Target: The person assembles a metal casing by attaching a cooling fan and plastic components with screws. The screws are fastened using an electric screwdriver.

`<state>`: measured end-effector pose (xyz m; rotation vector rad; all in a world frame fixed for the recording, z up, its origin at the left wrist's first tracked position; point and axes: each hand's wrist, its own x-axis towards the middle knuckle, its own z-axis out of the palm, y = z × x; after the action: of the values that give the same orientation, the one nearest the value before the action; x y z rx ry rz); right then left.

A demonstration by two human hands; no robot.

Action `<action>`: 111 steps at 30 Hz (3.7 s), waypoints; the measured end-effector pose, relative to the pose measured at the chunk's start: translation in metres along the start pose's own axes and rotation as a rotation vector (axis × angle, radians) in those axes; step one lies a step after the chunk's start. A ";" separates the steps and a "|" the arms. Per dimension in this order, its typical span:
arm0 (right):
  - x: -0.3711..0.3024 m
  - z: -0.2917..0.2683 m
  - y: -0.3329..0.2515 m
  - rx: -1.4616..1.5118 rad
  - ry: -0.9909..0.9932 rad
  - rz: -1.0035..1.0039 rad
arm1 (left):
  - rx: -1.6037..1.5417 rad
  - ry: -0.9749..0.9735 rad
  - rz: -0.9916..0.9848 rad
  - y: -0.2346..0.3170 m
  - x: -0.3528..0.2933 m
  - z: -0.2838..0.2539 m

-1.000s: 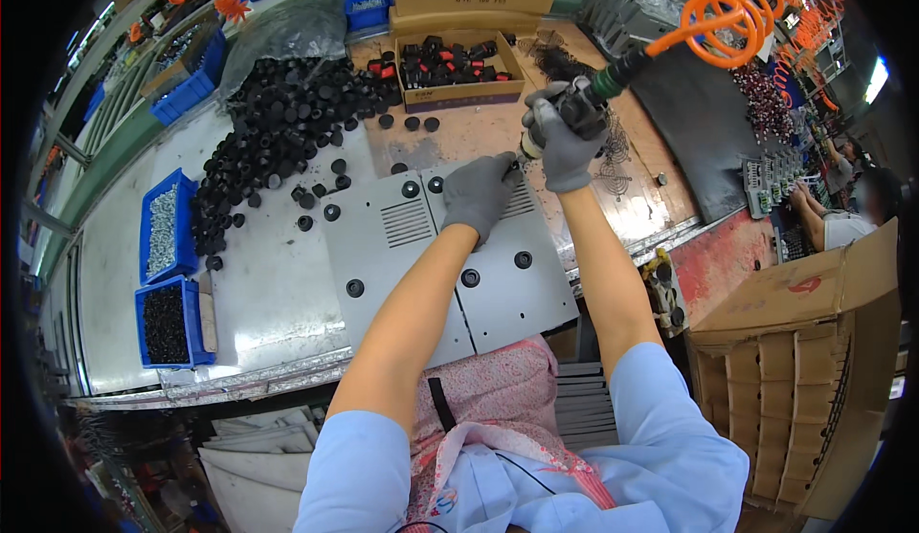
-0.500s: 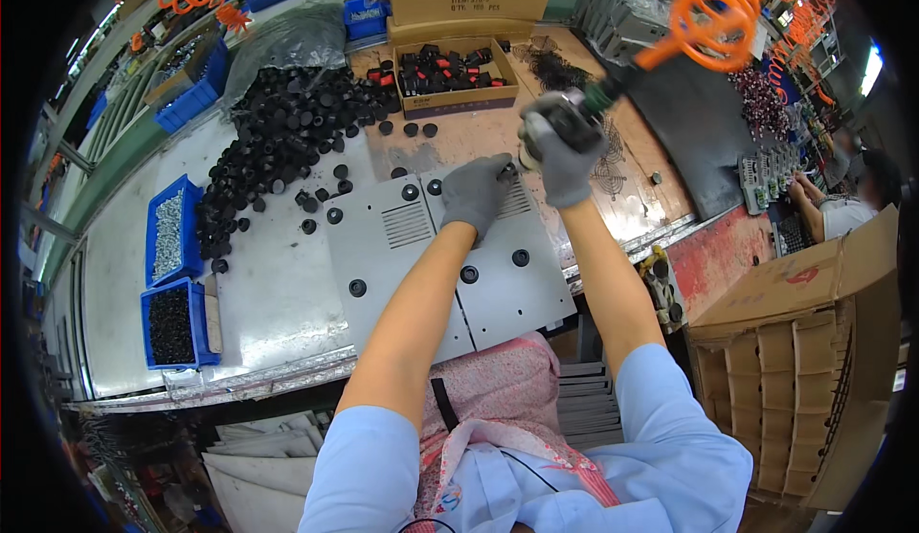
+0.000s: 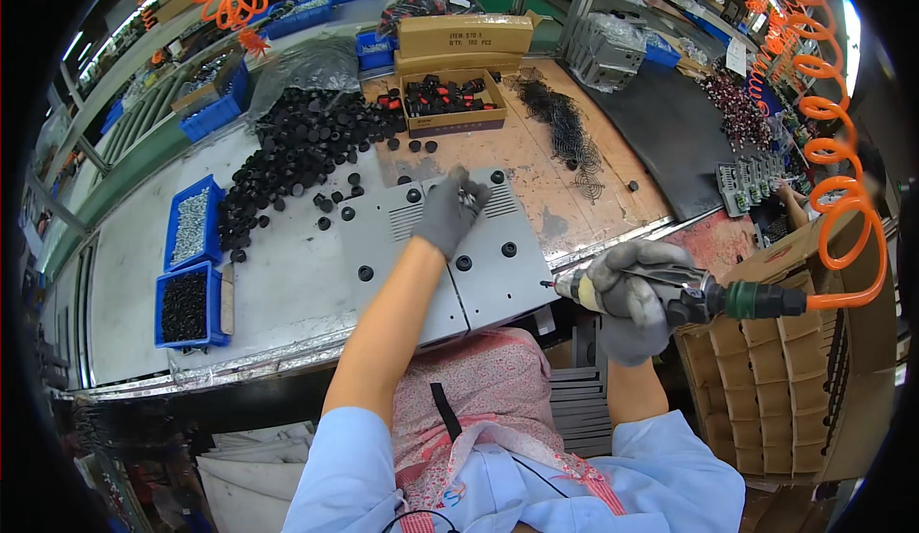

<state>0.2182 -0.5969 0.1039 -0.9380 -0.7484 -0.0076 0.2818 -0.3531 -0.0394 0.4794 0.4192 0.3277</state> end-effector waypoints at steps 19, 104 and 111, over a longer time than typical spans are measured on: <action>-0.052 0.026 -0.045 0.197 -0.057 -0.052 | -0.033 -0.282 -0.370 -0.043 -0.213 -0.007; -0.014 -0.009 0.017 0.016 0.277 0.070 | 1.826 -0.311 0.657 -0.087 -0.120 0.017; -0.042 -0.005 -0.015 0.015 0.000 -0.104 | -0.135 -0.177 -0.192 -0.044 -0.147 0.003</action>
<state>0.1847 -0.6224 0.0880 -0.8838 -0.7953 -0.0925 0.1654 -0.4496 -0.0143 0.3298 0.2663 0.1251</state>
